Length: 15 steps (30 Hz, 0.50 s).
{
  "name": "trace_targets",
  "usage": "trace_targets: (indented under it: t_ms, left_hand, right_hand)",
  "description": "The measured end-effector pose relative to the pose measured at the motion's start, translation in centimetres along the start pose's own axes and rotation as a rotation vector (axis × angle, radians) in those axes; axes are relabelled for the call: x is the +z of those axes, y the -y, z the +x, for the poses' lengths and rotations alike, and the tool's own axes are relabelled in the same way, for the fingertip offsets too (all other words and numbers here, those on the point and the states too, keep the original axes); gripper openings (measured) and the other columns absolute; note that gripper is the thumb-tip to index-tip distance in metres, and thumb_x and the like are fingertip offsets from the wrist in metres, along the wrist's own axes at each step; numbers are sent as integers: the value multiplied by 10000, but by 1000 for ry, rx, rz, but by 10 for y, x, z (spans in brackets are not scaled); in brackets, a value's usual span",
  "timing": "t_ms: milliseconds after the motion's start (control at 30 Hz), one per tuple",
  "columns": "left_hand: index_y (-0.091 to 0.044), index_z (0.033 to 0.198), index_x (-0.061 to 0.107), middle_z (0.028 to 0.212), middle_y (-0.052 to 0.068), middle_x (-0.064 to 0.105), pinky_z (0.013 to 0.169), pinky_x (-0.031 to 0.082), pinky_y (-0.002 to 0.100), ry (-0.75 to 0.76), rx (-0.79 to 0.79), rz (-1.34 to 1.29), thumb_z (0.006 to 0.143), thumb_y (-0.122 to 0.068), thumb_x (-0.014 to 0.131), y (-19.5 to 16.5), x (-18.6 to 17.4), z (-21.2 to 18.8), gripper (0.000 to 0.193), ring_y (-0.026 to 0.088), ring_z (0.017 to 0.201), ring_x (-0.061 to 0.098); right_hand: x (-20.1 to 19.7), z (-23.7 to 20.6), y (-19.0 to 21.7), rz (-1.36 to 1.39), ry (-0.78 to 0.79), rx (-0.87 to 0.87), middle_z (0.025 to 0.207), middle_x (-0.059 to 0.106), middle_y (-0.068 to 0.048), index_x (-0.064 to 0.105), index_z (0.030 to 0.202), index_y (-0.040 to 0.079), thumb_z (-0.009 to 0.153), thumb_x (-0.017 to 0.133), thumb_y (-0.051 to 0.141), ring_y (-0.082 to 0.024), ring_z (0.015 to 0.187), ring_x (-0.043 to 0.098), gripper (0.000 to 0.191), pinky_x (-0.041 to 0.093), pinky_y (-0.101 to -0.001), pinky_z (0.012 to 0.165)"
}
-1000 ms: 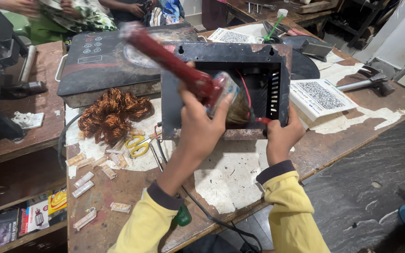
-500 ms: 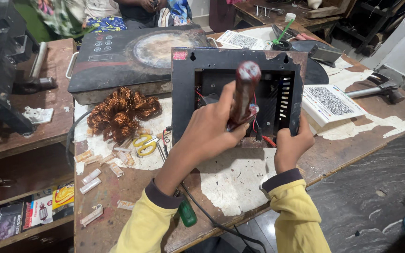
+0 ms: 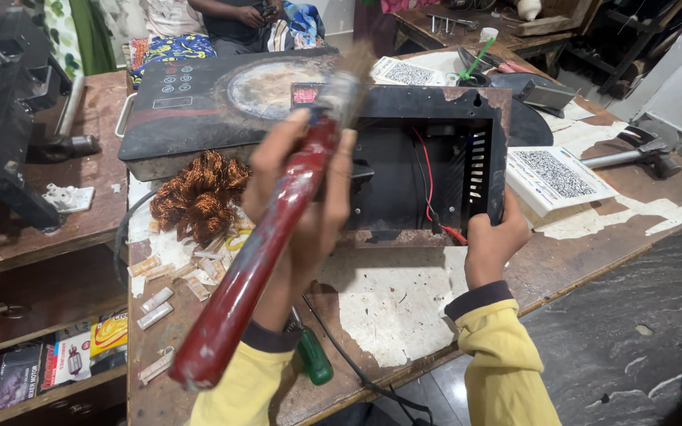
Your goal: The person assembles a blue home UPS unit on a workbench, using a screwdriver to tighten screws on the front panel and a brush to clean the exterior. The person then flips the unit to reveal the internal wiring and continues cleaning the inside.
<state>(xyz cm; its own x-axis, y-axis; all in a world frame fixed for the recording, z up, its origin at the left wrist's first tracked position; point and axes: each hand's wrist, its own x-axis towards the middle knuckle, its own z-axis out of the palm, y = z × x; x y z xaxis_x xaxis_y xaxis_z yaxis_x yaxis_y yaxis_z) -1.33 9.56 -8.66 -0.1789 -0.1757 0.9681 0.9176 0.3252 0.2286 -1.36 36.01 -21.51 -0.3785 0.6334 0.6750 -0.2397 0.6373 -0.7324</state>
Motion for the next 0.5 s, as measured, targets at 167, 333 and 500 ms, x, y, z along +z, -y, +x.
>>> trace_targets:
  t_ms: [167, 333, 500]
  left_hand:
    - [-41, 1316, 457, 1142, 115, 600, 826, 549, 307, -36, -100, 43, 1035, -38, 771, 21, -17, 8, 421, 190, 942, 659]
    - [-14, 1299, 530, 1188, 80, 586, 879, 532, 268, -14, -316, -32, 980, -31, 780, 23, -42, 15, 405, 128, 937, 644]
    - [-19, 1352, 481, 1329, 92, 517, 942, 517, 269, -87, -229, 32, 1023, -15, 802, 30, -39, 14, 459, 146, 986, 586]
  right_hand:
    - [1, 1, 1, -35, 16, 22, 893, 740, -134, 705, 1227, -54, 748, 531, -36, -169, 795, 680, 510, 538, -294, 823]
    - [9, 10, 3, -25, 3, -13, 938, 749, -141, 710, 1215, -57, 764, 565, -35, -171, 839, 702, 474, 539, -301, 838]
    - [15, 13, 3, -21, 2, 98, 913, 754, -146, 716, 1198, -39, 757, 546, -22, -173, 818, 696, 473, 545, -305, 815]
